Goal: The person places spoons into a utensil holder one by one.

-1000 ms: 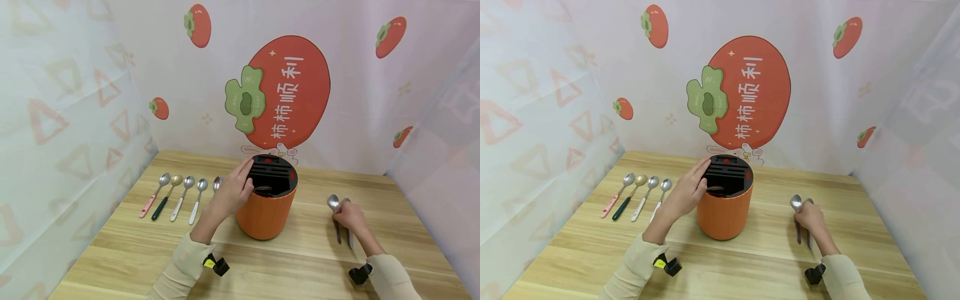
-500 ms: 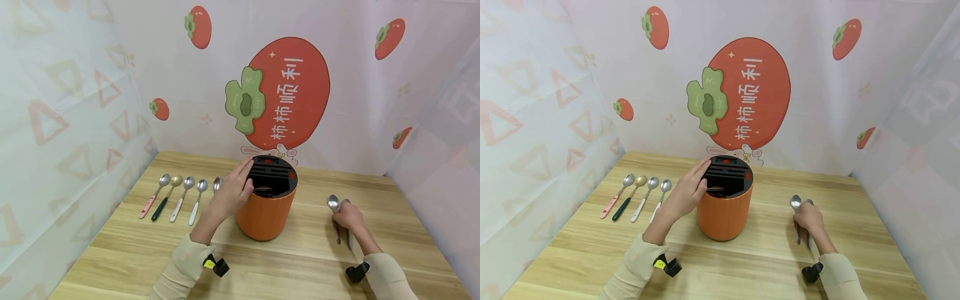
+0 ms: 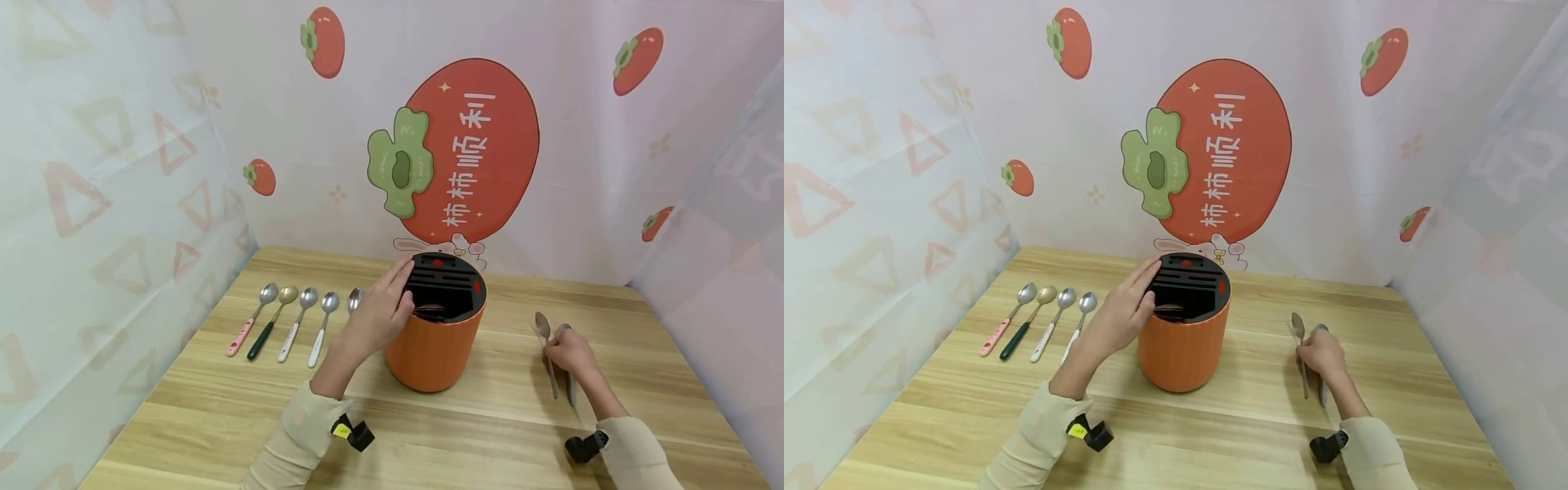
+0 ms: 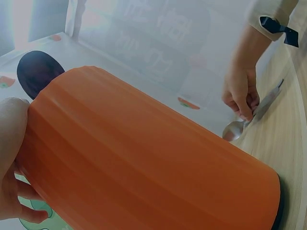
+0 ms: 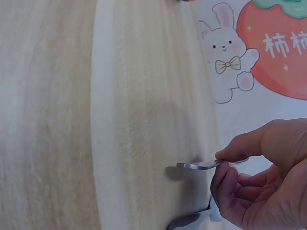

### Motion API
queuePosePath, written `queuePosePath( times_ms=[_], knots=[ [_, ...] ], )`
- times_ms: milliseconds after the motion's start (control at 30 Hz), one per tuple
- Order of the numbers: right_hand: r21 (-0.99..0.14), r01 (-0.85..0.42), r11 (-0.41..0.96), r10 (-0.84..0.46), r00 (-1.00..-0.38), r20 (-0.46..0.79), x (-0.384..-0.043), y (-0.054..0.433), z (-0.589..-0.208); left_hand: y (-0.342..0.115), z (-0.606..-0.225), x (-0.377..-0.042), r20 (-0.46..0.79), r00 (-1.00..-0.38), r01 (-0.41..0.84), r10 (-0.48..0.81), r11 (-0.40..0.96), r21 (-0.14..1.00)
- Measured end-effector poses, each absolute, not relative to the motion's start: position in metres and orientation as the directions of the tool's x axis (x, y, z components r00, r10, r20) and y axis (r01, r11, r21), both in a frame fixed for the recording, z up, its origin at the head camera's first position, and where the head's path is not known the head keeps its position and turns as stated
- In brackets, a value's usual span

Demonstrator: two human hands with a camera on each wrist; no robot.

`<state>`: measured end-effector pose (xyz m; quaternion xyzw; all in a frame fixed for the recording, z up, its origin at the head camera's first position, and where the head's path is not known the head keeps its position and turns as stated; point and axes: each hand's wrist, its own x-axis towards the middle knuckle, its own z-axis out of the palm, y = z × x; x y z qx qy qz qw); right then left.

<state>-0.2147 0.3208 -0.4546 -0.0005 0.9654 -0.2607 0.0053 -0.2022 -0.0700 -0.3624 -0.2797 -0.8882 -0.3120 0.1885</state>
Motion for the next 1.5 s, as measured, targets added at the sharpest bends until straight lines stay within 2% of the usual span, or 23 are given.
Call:
queuePosePath(
  times_ms=[133, 433, 667, 1233, 1500],
  knots=[
    [-0.520, -0.014, 0.854, -0.007, -1.000, 0.016, -0.212, 0.316, -0.448, -0.071, -0.363, -0.202, 0.513, -0.770, 0.618, 0.380, 0.644, 0.451],
    [-0.566, 0.036, 0.823, 0.019, -0.999, -0.037, -0.204, 0.307, -0.426, -0.070, -0.363, -0.202, 0.521, -0.763, 0.624, 0.383, 0.647, 0.439],
    [-0.581, -0.034, 0.813, 0.002, -0.998, 0.061, -0.199, 0.298, -0.410, -0.070, -0.362, -0.203, 0.510, -0.771, 0.616, 0.382, 0.652, 0.442],
    [-0.625, -0.089, 0.776, -0.003, -0.990, 0.138, -0.181, 0.262, -0.366, -0.070, -0.363, -0.202, 0.503, -0.776, 0.612, 0.381, 0.648, 0.453],
    [-0.622, -0.157, 0.767, -0.001, -0.970, 0.243, -0.172, 0.244, -0.347, -0.070, -0.363, -0.202, 0.499, -0.779, 0.609, 0.380, 0.648, 0.458]
  ],
)
